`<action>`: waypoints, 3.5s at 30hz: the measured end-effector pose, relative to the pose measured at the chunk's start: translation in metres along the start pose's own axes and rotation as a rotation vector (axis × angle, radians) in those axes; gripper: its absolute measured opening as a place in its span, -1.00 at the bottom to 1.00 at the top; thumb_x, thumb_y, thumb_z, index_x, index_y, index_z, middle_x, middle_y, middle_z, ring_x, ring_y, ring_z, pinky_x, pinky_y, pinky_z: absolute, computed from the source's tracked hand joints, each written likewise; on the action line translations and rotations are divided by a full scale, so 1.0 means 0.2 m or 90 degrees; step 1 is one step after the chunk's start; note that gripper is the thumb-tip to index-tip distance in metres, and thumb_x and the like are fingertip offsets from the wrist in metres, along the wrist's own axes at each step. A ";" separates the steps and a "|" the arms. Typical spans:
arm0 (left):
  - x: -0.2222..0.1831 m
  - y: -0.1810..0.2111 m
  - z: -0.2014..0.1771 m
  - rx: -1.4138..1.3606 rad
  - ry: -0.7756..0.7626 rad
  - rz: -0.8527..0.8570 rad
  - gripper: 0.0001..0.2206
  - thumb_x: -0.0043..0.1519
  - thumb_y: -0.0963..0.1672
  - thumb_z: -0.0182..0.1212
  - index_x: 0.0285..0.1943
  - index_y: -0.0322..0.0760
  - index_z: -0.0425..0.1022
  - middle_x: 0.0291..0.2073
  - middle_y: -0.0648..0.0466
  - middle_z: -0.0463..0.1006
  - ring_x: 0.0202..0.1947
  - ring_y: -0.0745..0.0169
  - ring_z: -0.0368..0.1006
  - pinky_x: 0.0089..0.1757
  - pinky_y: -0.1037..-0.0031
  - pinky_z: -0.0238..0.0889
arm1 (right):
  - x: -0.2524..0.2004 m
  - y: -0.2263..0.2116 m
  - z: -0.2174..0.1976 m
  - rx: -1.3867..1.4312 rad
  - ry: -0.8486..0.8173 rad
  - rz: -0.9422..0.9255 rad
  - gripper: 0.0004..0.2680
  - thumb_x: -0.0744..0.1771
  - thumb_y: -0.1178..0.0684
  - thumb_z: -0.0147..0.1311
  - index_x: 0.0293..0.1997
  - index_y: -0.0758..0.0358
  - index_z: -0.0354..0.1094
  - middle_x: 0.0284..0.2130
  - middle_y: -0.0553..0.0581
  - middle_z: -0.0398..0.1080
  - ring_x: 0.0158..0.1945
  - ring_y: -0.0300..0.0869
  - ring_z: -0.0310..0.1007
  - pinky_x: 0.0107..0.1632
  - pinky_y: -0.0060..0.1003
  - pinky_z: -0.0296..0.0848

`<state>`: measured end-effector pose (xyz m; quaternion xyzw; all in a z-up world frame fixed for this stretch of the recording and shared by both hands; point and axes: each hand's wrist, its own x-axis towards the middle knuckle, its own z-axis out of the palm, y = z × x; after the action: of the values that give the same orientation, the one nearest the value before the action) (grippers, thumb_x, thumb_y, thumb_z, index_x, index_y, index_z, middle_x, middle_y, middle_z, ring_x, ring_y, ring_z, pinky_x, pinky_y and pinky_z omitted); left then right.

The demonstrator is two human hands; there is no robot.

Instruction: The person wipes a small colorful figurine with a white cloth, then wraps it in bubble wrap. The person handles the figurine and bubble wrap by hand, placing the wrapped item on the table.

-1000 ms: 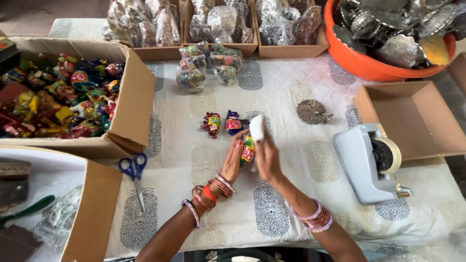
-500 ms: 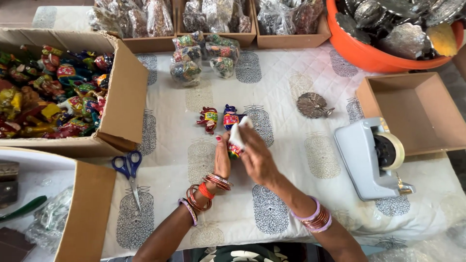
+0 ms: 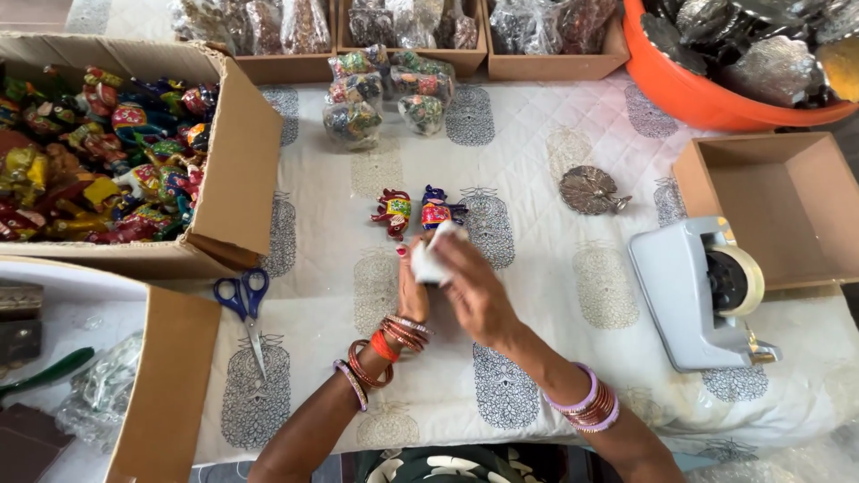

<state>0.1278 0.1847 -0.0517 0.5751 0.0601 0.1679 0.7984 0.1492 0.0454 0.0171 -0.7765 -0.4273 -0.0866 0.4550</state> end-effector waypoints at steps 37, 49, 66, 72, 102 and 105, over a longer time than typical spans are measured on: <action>-0.04 0.14 0.07 -0.443 -0.118 -0.223 -0.60 0.35 0.01 0.07 0.35 -0.09 0.28 0.04 0.04 0.51 -0.01 0.16 0.49 -0.10 0.29 0.48 | 0.03 0.09 -0.07 0.117 0.061 0.135 -0.64 0.41 0.23 -0.07 0.44 0.21 0.12 0.41 0.26 0.14 0.48 0.03 0.15 0.42 -0.12 0.30; -0.05 0.15 0.07 -0.399 -0.121 -0.272 -0.63 0.42 0.02 0.00 0.38 -0.04 0.24 0.05 0.10 0.48 -0.01 0.24 0.45 -0.15 0.30 0.40 | 0.01 0.22 -0.07 0.107 0.063 0.121 -0.67 0.44 0.24 -0.11 0.42 0.21 0.21 0.44 0.24 0.17 0.55 0.09 0.03 0.46 -0.05 0.15; -0.03 0.21 0.04 -0.438 -0.125 -0.255 -0.59 0.29 0.07 0.08 0.31 0.08 0.25 0.12 0.11 0.43 0.11 0.18 0.41 0.01 0.23 0.43 | 0.00 0.00 -0.05 0.035 0.067 0.010 -0.66 0.42 0.12 -0.02 0.40 0.28 0.17 0.36 0.30 0.21 0.48 0.11 0.12 0.44 0.01 0.24; -0.02 -0.14 -0.08 -0.502 -0.060 -0.299 -0.50 0.34 0.10 0.03 0.38 -0.16 0.33 0.14 -0.07 0.48 0.14 0.05 0.45 0.05 0.24 0.44 | -0.05 0.11 0.03 -0.126 0.010 -0.174 -0.65 0.38 -0.01 0.15 0.33 0.13 0.27 0.36 0.11 0.25 0.51 0.03 0.07 0.50 -0.02 0.20; -0.02 0.28 0.07 -0.407 -0.077 -0.127 -0.58 0.36 -0.15 0.05 0.44 -0.08 0.25 0.24 0.01 0.45 0.15 0.21 0.45 0.12 0.35 0.38 | 0.00 -0.08 -0.03 -0.190 -0.010 -0.016 -0.57 0.48 -0.06 -0.29 0.51 0.40 -0.09 0.43 0.47 0.03 0.54 0.25 -0.08 0.52 0.13 -0.13; -0.02 0.17 0.07 -0.390 -0.089 -0.118 -0.59 0.39 -0.16 0.06 0.45 -0.13 0.26 0.24 0.02 0.43 0.15 0.24 0.43 0.13 0.35 0.37 | 0.02 -0.03 -0.06 -0.173 0.013 0.004 -0.55 0.47 -0.07 -0.30 0.50 0.47 -0.11 0.41 0.50 0.04 0.52 0.26 -0.06 0.49 0.15 -0.11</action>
<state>0.1206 0.1803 -0.0155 0.3100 0.0042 0.0648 0.9485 0.1505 0.0394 0.0307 -0.8314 -0.4046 -0.1498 0.3501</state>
